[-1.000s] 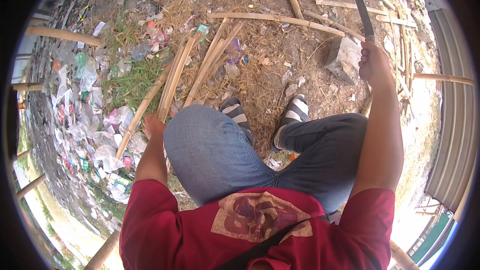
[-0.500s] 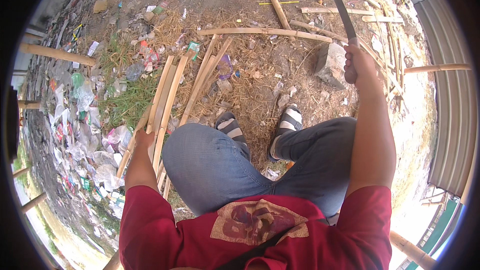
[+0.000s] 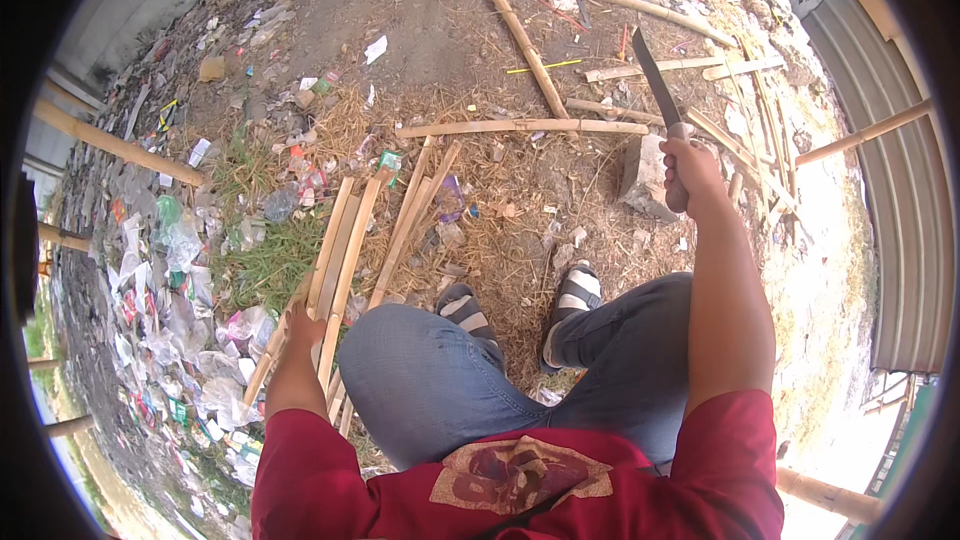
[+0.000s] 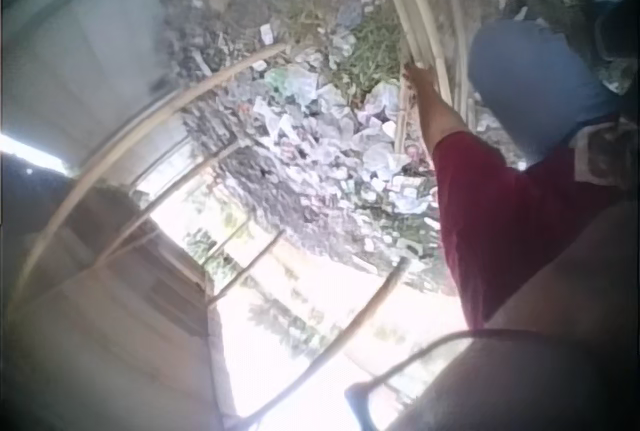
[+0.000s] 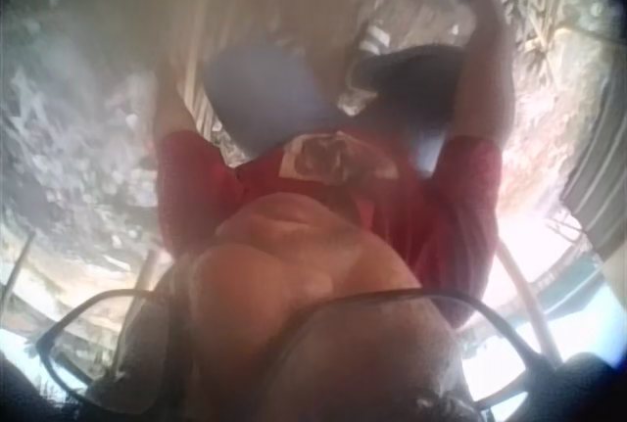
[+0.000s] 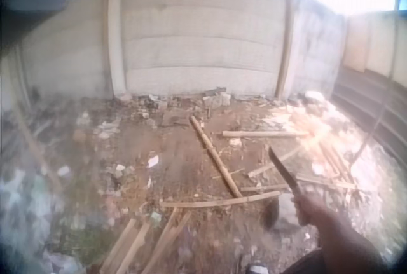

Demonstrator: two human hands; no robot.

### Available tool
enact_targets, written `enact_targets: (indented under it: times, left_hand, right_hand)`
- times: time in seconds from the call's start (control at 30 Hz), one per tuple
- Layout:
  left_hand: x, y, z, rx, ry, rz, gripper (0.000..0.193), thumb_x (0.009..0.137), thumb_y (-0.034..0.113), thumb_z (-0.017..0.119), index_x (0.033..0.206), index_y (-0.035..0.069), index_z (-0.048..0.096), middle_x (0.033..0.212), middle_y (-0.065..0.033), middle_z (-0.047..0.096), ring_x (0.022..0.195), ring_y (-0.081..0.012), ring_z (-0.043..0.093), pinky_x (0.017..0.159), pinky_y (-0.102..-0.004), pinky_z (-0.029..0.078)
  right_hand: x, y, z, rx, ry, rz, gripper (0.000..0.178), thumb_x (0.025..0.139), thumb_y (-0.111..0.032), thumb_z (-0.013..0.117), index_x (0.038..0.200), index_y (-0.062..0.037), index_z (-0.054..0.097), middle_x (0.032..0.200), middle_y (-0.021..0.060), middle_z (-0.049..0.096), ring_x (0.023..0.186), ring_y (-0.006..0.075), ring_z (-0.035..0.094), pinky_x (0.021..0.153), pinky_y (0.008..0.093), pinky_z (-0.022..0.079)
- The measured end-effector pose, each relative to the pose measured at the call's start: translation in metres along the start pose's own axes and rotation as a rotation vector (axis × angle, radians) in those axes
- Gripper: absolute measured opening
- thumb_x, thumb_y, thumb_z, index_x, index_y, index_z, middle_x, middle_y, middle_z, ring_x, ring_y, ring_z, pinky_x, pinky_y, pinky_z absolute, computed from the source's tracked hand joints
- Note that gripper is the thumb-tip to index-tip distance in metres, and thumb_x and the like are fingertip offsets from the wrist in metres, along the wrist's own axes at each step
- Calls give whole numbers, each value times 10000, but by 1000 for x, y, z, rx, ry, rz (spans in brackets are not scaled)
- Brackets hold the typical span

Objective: The person uses a knife to shave and shape a thin piece of wood, holding it with their left hand and carving with their right. They repeatedly scrape the surface to thin the wood and occasionally inspect the piece before continuing the carving process.

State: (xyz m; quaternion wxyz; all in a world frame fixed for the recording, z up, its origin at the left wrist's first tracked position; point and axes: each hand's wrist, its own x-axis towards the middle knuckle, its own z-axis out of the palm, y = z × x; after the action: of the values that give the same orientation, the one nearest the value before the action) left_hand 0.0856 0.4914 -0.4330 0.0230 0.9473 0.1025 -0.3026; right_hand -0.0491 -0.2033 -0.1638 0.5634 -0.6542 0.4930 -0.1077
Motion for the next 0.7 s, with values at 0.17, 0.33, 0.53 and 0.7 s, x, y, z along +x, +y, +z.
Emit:
enact_targets:
  times: [0.17,0.33,0.53,0.7]
  left_hand:
    - [5,0,2,36,11,81,854,836,272,663,1561,61,266,1650,-75,238,1542,-312,135,1221,-574,190]
    - [7,0,2,64,4,114,845,836,271,666,1554,49,279,1640,-97,263,1534,-315,165,1225,-536,209]
    - [33,-13,24,-123,125,131,784,824,214,660,1511,20,335,1527,-208,408,1421,-386,374,1185,-460,316]
    - [34,-10,21,-262,487,296,618,840,174,651,1406,2,472,1361,-232,551,1220,-405,557,1038,-482,446]
  right_hand:
    - [-8,-6,7,-16,12,10,164,851,-168,683,864,-50,570,723,17,559,586,125,524,541,306,456]
    - [-4,-3,9,-25,19,0,152,864,-165,673,862,-60,563,709,8,554,564,117,512,528,305,448]
    - [-5,-3,10,-12,13,-19,142,875,-154,669,812,-88,561,675,-11,542,525,106,493,500,300,437]
    - [-5,-5,12,-1,-4,-2,136,876,-158,672,832,-80,569,686,-7,548,529,107,493,499,297,438]
